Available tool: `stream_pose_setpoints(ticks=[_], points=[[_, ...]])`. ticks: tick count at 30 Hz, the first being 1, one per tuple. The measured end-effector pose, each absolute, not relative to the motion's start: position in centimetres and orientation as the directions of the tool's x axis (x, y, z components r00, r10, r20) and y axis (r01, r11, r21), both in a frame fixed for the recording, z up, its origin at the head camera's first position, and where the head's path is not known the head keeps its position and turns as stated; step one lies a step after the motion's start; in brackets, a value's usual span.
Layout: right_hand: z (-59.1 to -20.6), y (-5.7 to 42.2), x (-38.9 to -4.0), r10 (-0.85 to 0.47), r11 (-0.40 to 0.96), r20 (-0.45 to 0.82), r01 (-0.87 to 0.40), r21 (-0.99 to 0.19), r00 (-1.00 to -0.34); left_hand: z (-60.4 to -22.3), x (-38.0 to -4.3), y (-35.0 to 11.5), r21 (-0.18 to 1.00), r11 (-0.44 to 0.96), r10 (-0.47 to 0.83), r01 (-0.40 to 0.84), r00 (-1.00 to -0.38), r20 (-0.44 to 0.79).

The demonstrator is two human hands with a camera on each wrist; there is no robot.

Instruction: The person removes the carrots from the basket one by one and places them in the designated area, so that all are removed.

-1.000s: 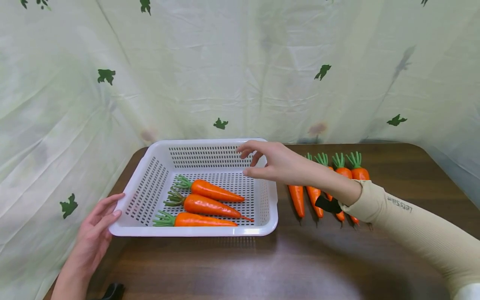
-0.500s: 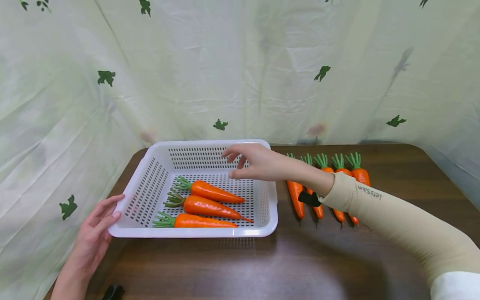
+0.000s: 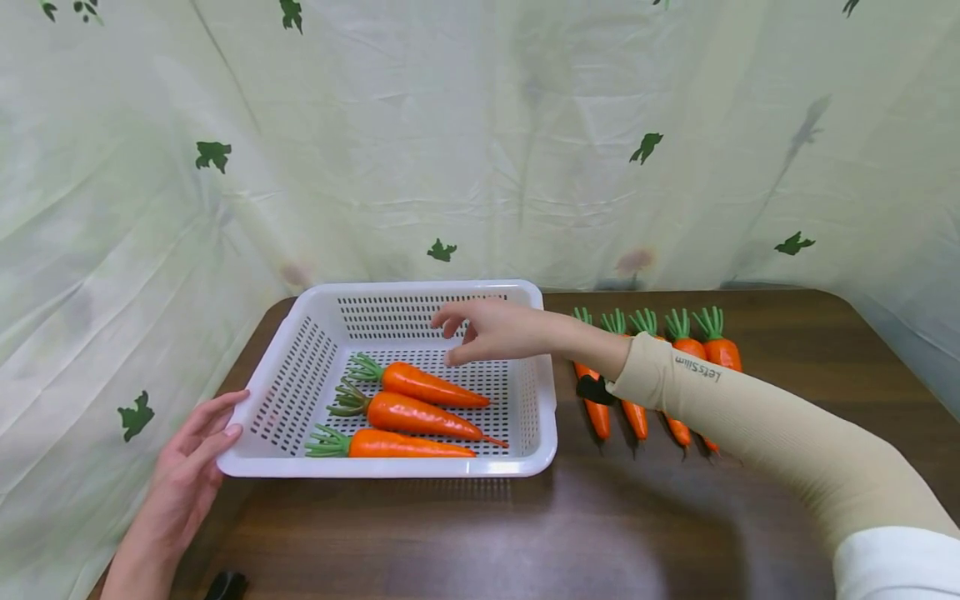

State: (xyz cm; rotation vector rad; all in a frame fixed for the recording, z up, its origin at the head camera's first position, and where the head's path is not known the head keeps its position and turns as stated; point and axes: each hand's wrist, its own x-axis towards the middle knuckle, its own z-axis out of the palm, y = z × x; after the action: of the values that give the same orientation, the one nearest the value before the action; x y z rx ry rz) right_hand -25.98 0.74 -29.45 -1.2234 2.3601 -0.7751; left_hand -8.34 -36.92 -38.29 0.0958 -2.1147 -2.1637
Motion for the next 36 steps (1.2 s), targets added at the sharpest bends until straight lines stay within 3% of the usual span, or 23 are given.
stream_pose_setpoints(ticks=[16,30,36], points=[[-32.0,-1.7,-26.8,-0.872,0.462,-0.217,-0.589,-0.663,-0.439,-38.2,-8.2,-36.9,1.000,-0.009,-0.134,0.027,-0.991,0.025],[-33.6,-3.2,-27.1,-0.846,0.524,-0.328,-0.544,-0.655,-0.421,-38.3,-8.2,-36.9,0.999,-0.010,-0.131,0.032,-0.991,0.031],[-34.2,-3.5,-27.0,-0.854,0.511,-0.302,-0.575,-0.639,-0.423,-38.4,-8.2,-37.0,0.999,-0.015,-0.126,0.043,-0.991,0.041]])
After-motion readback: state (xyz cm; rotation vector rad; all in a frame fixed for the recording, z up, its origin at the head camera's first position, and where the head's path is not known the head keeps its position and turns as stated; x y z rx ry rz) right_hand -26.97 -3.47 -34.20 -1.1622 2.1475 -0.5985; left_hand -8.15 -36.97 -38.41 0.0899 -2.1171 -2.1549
